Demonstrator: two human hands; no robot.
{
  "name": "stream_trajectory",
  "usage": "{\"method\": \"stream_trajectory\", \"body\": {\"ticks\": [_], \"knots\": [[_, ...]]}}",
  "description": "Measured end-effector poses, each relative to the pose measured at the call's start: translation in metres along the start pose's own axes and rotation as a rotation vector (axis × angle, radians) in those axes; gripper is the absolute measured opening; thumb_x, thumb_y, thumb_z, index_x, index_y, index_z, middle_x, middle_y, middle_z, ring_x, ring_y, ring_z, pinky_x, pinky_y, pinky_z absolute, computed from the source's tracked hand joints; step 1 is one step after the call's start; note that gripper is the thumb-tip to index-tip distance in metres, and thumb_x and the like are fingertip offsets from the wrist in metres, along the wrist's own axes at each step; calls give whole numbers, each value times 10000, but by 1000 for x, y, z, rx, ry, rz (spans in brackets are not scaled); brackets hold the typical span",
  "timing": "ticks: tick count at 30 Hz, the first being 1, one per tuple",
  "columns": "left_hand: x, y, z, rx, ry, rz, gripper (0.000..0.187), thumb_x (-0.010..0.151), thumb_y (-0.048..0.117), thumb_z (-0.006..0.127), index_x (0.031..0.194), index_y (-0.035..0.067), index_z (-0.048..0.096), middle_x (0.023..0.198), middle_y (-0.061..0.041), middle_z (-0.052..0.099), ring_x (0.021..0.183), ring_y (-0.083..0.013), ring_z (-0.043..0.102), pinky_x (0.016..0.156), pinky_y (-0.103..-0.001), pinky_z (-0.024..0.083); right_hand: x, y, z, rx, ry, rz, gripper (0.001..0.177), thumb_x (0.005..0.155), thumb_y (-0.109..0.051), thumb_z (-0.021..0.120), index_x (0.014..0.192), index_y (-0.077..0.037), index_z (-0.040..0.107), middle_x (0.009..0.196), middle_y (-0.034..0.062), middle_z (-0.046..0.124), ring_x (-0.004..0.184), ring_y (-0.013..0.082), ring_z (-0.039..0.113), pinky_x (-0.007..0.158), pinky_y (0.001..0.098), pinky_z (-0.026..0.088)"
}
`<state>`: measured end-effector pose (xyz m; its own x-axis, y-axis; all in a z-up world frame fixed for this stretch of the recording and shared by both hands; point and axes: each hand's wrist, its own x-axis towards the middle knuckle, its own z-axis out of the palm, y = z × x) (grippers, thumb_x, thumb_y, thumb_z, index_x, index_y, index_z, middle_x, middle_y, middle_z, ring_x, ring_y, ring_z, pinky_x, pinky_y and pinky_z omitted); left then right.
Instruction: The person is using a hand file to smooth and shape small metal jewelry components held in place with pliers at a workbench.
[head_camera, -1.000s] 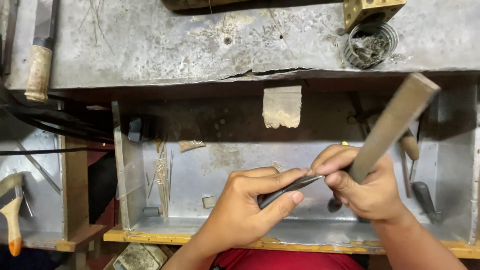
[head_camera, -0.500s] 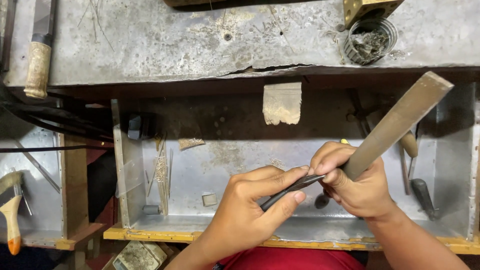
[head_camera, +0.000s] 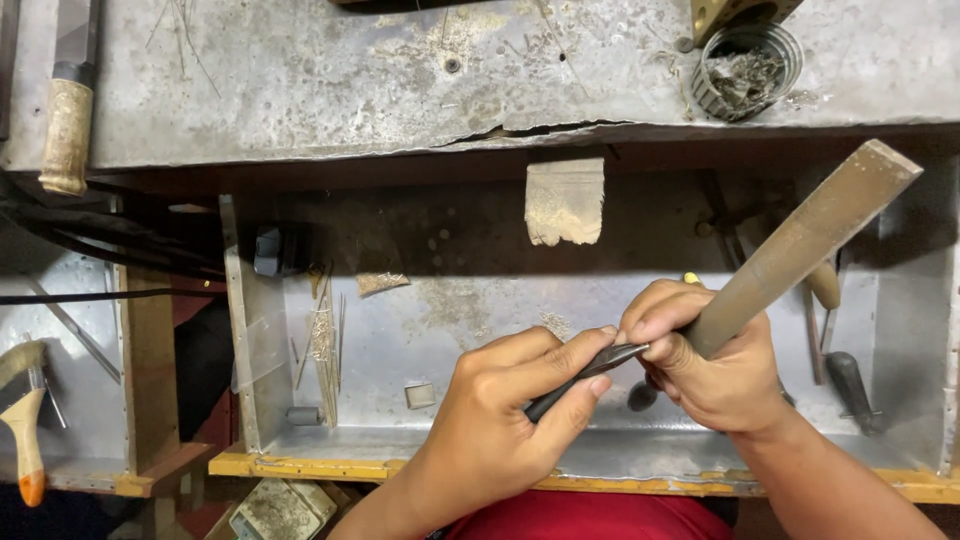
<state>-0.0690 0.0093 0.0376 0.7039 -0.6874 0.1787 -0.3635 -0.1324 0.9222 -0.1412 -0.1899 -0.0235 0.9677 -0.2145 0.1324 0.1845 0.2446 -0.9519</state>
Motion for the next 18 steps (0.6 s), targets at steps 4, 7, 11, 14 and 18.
{"method": "stream_trajectory", "body": {"ticks": [4,7,11,14,18], "knots": [[13,7,-9,227,39,107,204,1026,177,606,1169,60,694,802,-43,587,662,-228,594,675,-344,519,-4,-10,1,-207,94,63,397,926,-311,685,1115,37,700,783,86,618,578,103,535,444,210,408],[20,2,-19,554,139,252,259,1063,235,571,1170,34,695,814,-64,580,613,-267,488,616,-386,448,-1,-38,11,-839,101,6,580,942,-365,609,1390,1,654,742,-36,497,676,89,464,727,242,424],[29,-5,-32,886,240,311,233,1071,254,607,1158,75,727,756,-36,474,599,-242,369,537,-374,339,-18,-53,18,-563,103,121,624,988,-168,439,1546,100,363,852,139,529,397,133,458,336,213,397],[34,-9,-36,1009,262,327,221,1076,281,621,1150,111,740,749,-12,441,598,-218,332,524,-352,326,-39,-44,11,-370,57,177,633,990,-124,431,1588,22,288,935,144,583,330,105,480,265,181,417],[36,-12,-38,1077,258,360,226,1088,288,608,1155,118,740,753,-4,433,612,-205,310,517,-334,313,-60,-36,10,-180,84,292,492,979,-98,483,1455,26,464,894,184,667,311,53,404,227,157,387]]}}
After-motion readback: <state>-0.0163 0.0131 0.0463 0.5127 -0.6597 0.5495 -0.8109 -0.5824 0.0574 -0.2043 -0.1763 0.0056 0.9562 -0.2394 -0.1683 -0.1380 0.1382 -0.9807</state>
